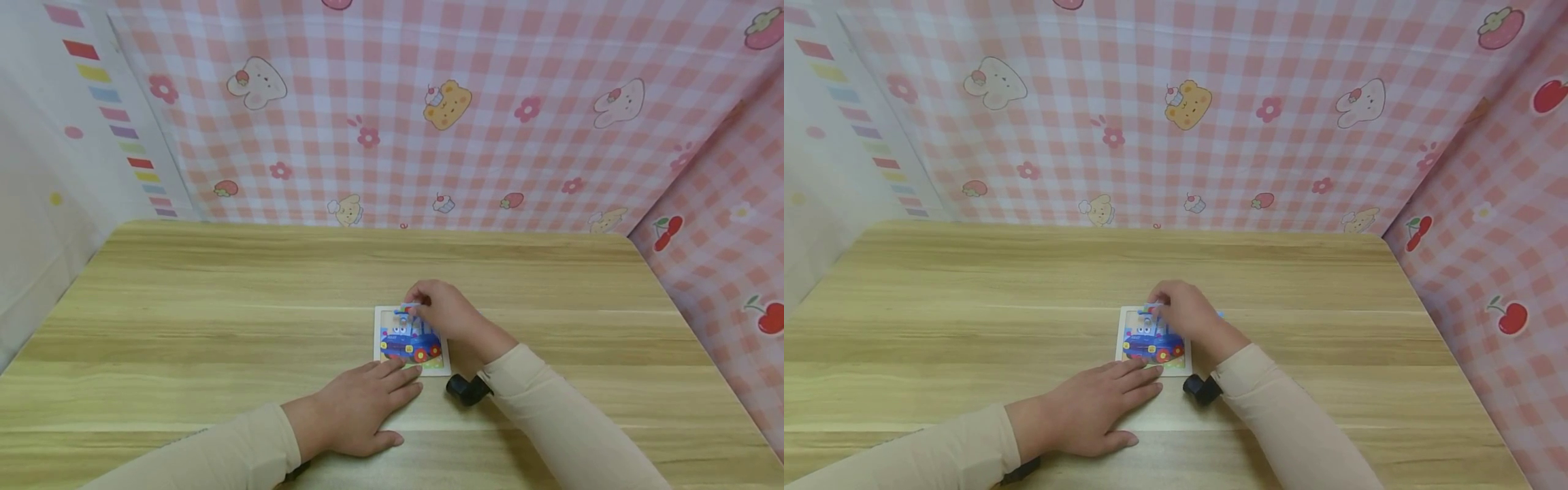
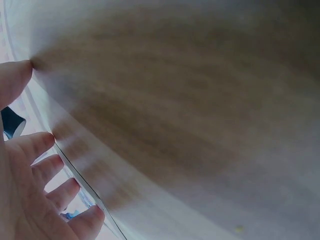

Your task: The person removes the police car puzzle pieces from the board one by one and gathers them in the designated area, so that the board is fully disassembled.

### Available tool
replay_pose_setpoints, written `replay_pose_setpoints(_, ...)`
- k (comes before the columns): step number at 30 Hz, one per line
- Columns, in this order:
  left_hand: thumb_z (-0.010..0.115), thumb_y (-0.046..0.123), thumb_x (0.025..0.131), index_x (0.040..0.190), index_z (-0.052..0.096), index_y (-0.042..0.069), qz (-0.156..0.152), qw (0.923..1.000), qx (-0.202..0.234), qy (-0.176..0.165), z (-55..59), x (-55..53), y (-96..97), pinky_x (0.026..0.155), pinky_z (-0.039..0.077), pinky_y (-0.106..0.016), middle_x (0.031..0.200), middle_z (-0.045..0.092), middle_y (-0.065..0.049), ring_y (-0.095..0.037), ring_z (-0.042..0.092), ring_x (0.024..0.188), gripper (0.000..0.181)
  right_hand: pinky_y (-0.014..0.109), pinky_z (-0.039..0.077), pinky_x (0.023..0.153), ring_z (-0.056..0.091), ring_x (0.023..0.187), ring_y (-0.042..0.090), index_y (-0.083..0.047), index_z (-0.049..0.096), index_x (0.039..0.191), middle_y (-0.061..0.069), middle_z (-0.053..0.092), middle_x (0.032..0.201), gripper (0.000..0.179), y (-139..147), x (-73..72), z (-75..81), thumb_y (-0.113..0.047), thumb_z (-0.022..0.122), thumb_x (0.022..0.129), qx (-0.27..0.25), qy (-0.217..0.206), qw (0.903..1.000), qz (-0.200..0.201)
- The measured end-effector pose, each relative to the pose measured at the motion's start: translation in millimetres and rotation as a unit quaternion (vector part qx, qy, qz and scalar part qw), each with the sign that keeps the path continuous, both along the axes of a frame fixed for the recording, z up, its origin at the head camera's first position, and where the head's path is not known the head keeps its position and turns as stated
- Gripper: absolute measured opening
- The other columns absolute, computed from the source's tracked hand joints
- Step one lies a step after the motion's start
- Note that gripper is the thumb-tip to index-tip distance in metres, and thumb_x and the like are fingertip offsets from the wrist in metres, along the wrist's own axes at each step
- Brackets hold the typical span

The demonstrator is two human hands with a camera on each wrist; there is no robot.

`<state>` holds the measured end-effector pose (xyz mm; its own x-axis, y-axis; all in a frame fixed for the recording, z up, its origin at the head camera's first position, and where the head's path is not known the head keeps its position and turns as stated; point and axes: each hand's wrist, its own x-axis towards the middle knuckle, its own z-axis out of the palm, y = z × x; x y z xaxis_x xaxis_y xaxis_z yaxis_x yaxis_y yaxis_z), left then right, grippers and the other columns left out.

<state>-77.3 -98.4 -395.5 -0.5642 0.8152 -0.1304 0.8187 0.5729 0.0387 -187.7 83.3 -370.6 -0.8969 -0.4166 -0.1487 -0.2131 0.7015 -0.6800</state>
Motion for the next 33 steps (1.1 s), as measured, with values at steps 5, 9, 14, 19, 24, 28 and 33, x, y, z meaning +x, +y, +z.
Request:
replay_pose_setpoints(5, 0.049, 0.054, 0.094, 0.147, 0.041, 0.015, 0.003, 1.0, -0.001, -0.006, -0.1, 0.0, 0.0, 0.111, 0.033, -0.037, 0.154, 0.035, -0.003, -0.026, 0.032, 0.141, 0.067, 0.032, 0.046, 0.079, 0.052, 0.088, 0.021, -0.006, 0.065, 0.101, 0.005, 0.058, 0.09, 0.009, 11.5, -3.3, 7.5, -0.01, 0.06, 0.095, -0.025, 0.0, 0.9996, -0.014)
replay_pose_setpoints(9, 0.049, 0.054, 0.094, 0.147, 0.042, 0.015, 0.003, 1.0, -0.002, -0.003, -0.3, 0.3, 0.0, 0.111, 0.033, -0.037, 0.154, 0.036, -0.004, -0.026, 0.032, 0.141, 0.067, 0.033, 0.045, 0.078, 0.052, 0.087, 0.021, -0.005, 0.066, 0.101, 0.005, 0.057, 0.09, 0.01, 24.6, -7.3, 9.9, -0.01, 0.06, 0.095, -0.035, 0.016, 0.9992, -0.009)
replay_pose_setpoints(14, 0.049, 0.053, 0.094, 0.148, 0.041, 0.015, 0.006, 0.9999, -0.004, -0.01, 0.3, 0.7, 0.0, 0.111, 0.033, -0.037, 0.154, 0.035, -0.003, -0.026, 0.032, 0.141, 0.067, 0.032, 0.044, 0.075, 0.051, 0.085, 0.02, -0.004, 0.067, 0.1, 0.005, 0.056, 0.088, 0.01, 41.4, -11.2, 8.8, -0.01, 0.06, 0.095, -0.033, 0.017, 0.9993, -0.01)
replay_pose_setpoints(19, 0.049, 0.053, 0.094, 0.148, 0.041, 0.015, 0.006, 0.9999, -0.002, -0.01, 0.0, 0.6, 0.1, 0.11, 0.034, -0.038, 0.154, 0.035, -0.003, -0.026, 0.032, 0.141, 0.067, 0.031, 0.045, 0.074, 0.051, 0.084, 0.02, -0.003, 0.066, 0.103, 0.006, 0.056, 0.089, 0.013, 58.9, -14.0, 7.6, -0.012, 0.06, 0.096, -0.03, 0.007, 0.9991, -0.029)
replay_pose_setpoints(24, 0.048, 0.053, 0.094, 0.148, 0.04, 0.015, 0.005, 0.9999, -0.004, -0.01, 0.2, 0.2, 0.4, 0.11, 0.034, -0.038, 0.155, 0.034, -0.003, -0.026, 0.031, 0.141, 0.067, 0.032, 0.044, 0.074, 0.051, 0.084, 0.02, -0.001, 0.066, 0.104, 0.007, 0.058, 0.09, 0.016, 76.4, -16.8, 4.9, -0.013, 0.06, 0.095, -0.029, 0.008, 0.9989, -0.036)
replay_pose_setpoints(28, 0.047, 0.053, 0.095, 0.149, 0.039, 0.015, 0.006, 0.9998, -0.007, -0.018, 0.9, 0.1, 0.8, 0.111, 0.033, -0.038, 0.155, 0.033, -0.003, -0.026, 0.031, 0.142, 0.067, 0.032, 0.044, 0.075, 0.051, 0.085, 0.021, -0.001, 0.067, 0.103, 0.008, 0.059, 0.09, 0.016, 87.8, -17.4, 3.6, -0.013, 0.061, 0.095, -0.025, 0.006, 0.999, -0.037)
replay_pose_setpoints(33, 0.047, 0.053, 0.095, 0.149, 0.038, 0.015, 0.009, 0.9996, -0.011, -0.024, 1.7, 0.6, 0.4, 0.111, 0.032, -0.038, 0.156, 0.032, -0.003, -0.026, 0.03, 0.143, 0.067, 0.033, 0.042, 0.077, 0.051, 0.086, 0.021, -0.002, 0.069, 0.102, 0.007, 0.06, 0.09, 0.016, 99.2, -18.1, 3.6, -0.014, 0.062, 0.094, -0.016, -0.002, 0.9994, -0.029)
